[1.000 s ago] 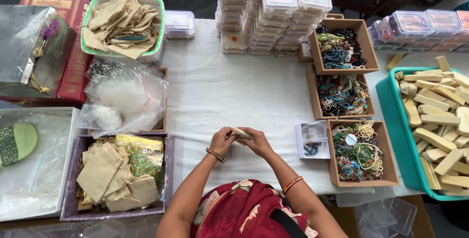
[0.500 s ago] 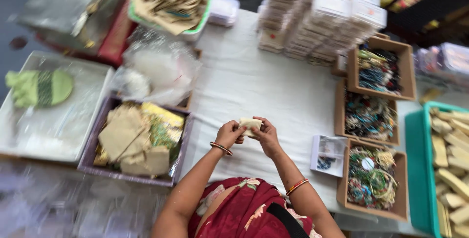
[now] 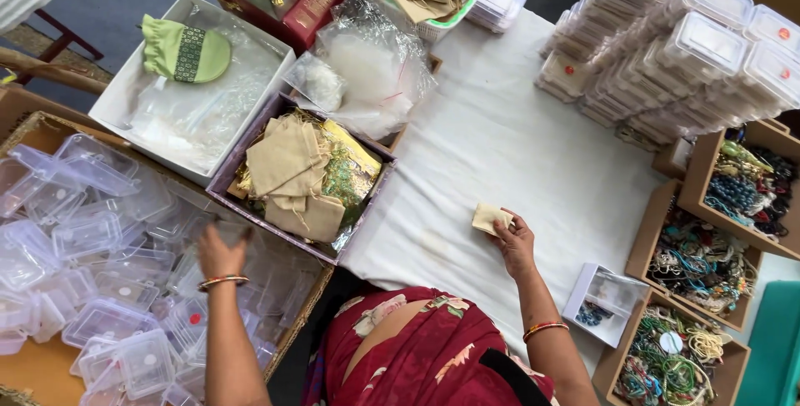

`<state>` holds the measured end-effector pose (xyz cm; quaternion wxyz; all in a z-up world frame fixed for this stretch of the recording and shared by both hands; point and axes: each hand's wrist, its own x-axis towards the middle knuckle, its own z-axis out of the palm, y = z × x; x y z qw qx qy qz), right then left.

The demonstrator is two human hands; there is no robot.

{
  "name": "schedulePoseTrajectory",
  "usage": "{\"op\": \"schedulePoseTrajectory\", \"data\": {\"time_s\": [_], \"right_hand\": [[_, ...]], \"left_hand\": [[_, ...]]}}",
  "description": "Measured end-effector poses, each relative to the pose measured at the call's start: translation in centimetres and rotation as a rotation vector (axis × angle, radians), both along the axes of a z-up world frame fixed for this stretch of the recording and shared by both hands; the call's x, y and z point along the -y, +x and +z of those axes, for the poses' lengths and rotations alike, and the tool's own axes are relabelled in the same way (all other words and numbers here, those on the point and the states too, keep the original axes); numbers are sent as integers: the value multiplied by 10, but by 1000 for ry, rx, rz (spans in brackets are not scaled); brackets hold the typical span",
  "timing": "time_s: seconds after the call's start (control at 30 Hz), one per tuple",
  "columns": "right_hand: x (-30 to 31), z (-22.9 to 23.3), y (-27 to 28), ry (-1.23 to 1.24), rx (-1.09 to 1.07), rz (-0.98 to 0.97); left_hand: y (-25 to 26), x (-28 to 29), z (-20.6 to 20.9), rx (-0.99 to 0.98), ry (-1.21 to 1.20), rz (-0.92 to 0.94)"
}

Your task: The person straightens a green beaded necklace on a white tablecloth, then folds it and places it into a small plastic bag. The person then puts the bagged necklace into a small beige cloth pouch, ties the pouch closed, and places it into a clear plastic container.

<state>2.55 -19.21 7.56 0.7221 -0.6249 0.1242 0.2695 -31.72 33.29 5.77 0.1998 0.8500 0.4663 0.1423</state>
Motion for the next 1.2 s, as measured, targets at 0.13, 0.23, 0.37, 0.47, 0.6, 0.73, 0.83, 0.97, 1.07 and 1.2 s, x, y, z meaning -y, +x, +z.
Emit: {"op": "schedulePoseTrajectory", "data": {"time_s": [0.13, 0.23, 0.37, 0.47, 0.6, 0.73, 0.83, 0.97, 1.07, 1.2], "right_hand": [[0, 0, -3, -25, -6, -24], [2, 0, -5, -18, 4, -22], [0, 5, -4, -25, 4, -24], [0, 5, -6, -29, -5, -21], [3, 3, -6, -17, -26, -25], [2, 10, -4, 32, -61, -93], [0, 30, -11, 27, -45, -161], [10, 33, -14, -2, 236, -154], [23, 42, -14, -147, 576, -178], [25, 123, -20, -709, 1219, -105]], "left_hand": [[16, 38, -10, -32, -131, 34], [18, 43, -25, -34, -131, 239], [25, 39, 8, 390, -141, 558], [23, 39, 32, 998, -21, 630], [67, 65, 96, 1366, 90, 280], [152, 120, 127, 1189, -93, -138], [212, 167, 116, 1069, -643, -434], [265, 233, 159, 717, -775, -779], [284, 273, 168, 457, -654, -915], [306, 302, 155, 276, -654, -1004]]}}
